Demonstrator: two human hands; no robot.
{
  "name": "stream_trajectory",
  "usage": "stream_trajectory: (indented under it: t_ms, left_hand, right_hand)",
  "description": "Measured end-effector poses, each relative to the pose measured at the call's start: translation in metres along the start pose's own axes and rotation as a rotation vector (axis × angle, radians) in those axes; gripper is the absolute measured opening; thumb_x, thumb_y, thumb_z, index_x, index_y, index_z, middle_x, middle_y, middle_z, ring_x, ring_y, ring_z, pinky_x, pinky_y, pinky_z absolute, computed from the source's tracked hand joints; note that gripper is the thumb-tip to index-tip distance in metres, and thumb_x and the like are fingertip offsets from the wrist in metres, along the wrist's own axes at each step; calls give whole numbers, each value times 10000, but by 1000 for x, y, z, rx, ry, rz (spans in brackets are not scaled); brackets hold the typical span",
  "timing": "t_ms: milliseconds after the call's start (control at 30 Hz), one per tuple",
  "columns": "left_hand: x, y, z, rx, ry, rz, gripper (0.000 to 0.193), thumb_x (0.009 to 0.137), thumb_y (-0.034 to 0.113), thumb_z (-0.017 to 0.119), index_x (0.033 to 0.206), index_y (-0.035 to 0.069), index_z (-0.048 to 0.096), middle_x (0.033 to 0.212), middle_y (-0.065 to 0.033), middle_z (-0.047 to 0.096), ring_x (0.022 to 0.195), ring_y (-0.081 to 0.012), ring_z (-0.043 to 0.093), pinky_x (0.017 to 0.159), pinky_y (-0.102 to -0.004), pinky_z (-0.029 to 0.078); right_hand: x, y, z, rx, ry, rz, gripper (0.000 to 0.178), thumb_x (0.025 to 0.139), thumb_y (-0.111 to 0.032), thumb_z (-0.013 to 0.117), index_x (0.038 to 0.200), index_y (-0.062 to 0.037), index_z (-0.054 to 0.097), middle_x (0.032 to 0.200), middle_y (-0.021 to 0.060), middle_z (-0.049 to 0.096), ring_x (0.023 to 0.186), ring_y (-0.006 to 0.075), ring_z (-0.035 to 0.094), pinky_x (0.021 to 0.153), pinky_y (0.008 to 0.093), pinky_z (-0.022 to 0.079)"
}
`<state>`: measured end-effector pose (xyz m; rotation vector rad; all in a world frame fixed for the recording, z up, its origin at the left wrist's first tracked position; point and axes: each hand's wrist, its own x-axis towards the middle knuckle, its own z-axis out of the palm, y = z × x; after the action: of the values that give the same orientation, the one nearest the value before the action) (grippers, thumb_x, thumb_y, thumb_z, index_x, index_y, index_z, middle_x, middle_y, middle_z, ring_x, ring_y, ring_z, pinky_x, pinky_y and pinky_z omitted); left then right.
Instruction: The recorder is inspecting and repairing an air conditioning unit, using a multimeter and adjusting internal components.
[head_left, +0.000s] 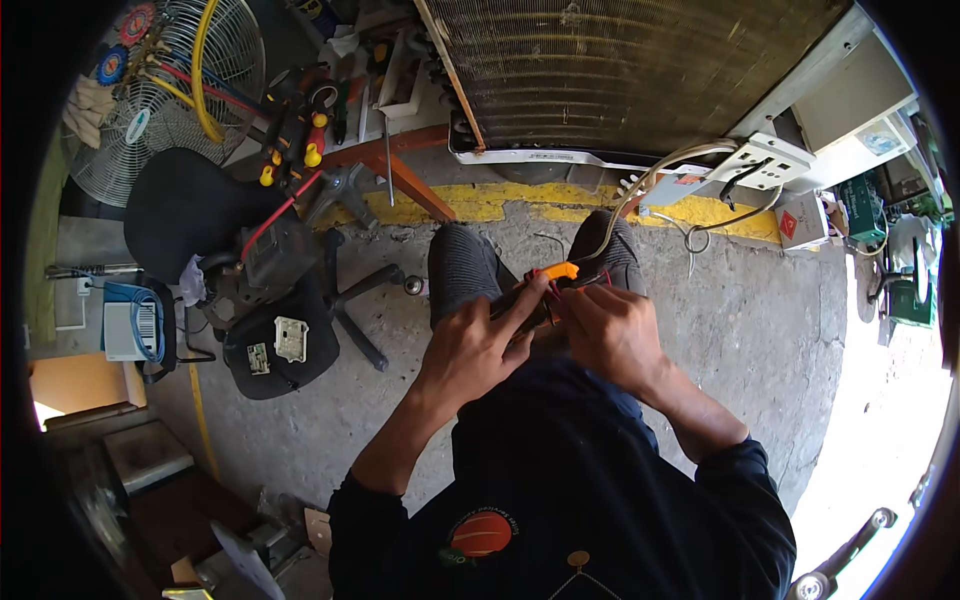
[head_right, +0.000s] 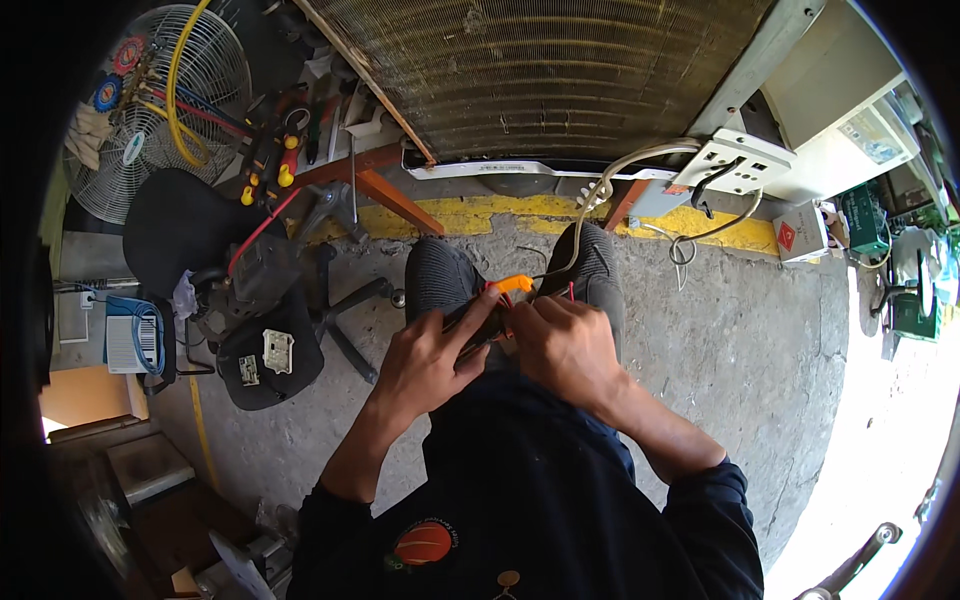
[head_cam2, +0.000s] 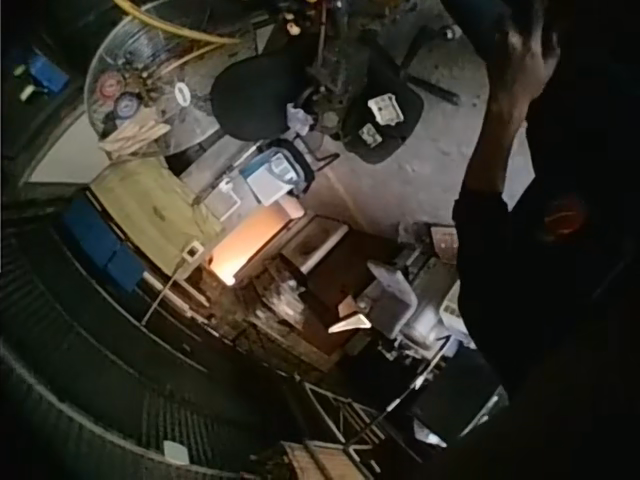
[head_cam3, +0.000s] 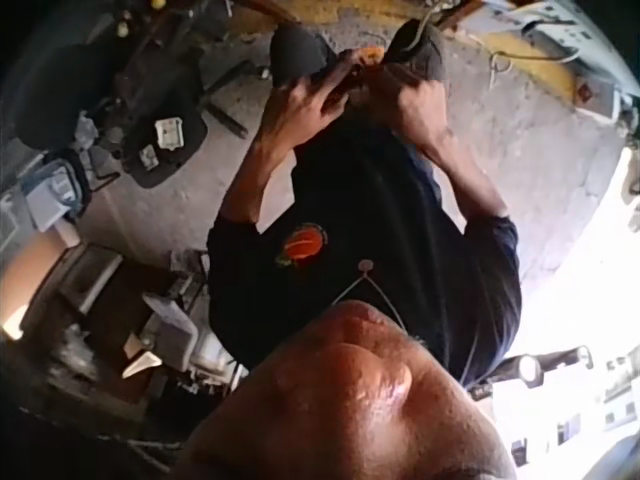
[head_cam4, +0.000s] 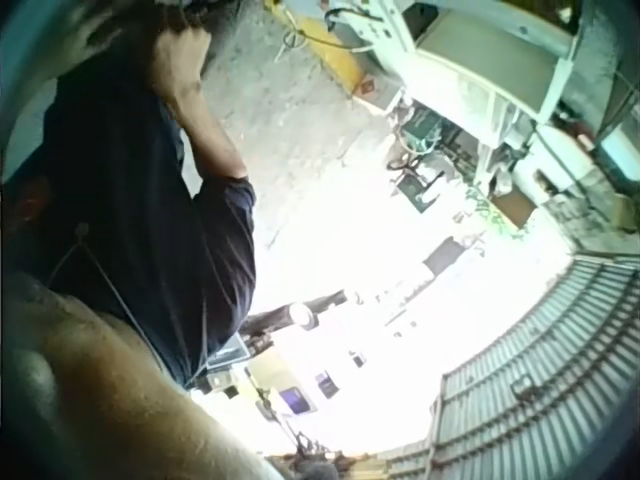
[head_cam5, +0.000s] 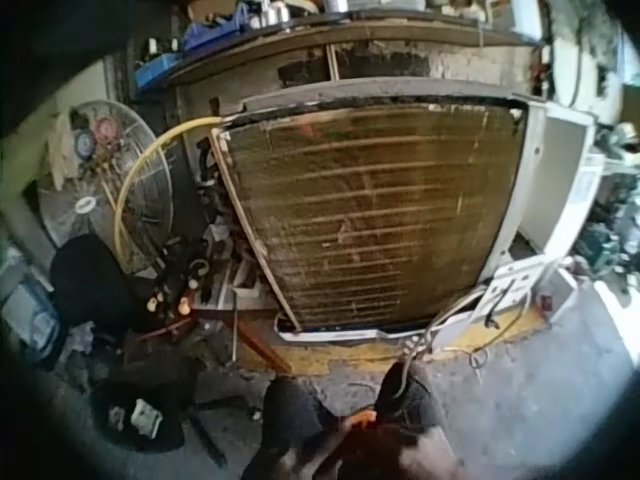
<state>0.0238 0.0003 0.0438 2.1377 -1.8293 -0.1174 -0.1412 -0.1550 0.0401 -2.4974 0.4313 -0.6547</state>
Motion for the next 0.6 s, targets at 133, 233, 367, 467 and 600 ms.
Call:
stream_trajectory:
  t_ms: [133,233,367,467,600]
  left_hand:
    - [5,0,-1,-71,22,-89,784,861,177,755,1584,206,456,809,-144,592,563,-265,586,497,-372,499]
    - [6,7,-3,-179,36,-203,792,862,165,760,1587,173,441,884,-178,650,618,-301,643,544,-400,527]
    - [13,10,6,-274,49,-241,805,857,154,769,1586,128,427,1040,-221,694,762,-349,703,639,-417,563]
    - [7,6,5,-347,51,-271,801,861,152,765,1583,99,420,1143,-241,700,861,-370,725,704,-425,577]
    - [-3,0,3,-487,45,-305,778,878,157,743,1576,59,413,1297,-260,676,1014,-386,728,804,-429,582]
  right_hand:
    - [-6,-17,12,151,163,169,140,910,-40,708,1045,-5,708,738,59,683,539,162,573,504,270,430]
    - [-3,-21,17,470,326,505,189,901,-6,718,1082,14,670,716,60,667,542,134,556,507,262,423]
    - [-7,-32,37,682,362,457,110,918,-20,721,1016,12,683,705,53,668,531,113,513,491,259,397]
    - [-3,-28,25,755,264,421,69,924,-24,722,971,14,687,693,50,663,525,105,493,485,259,385]
    - [12,-8,-6,733,-49,367,59,925,-24,720,902,19,686,667,49,645,519,104,477,483,262,373]
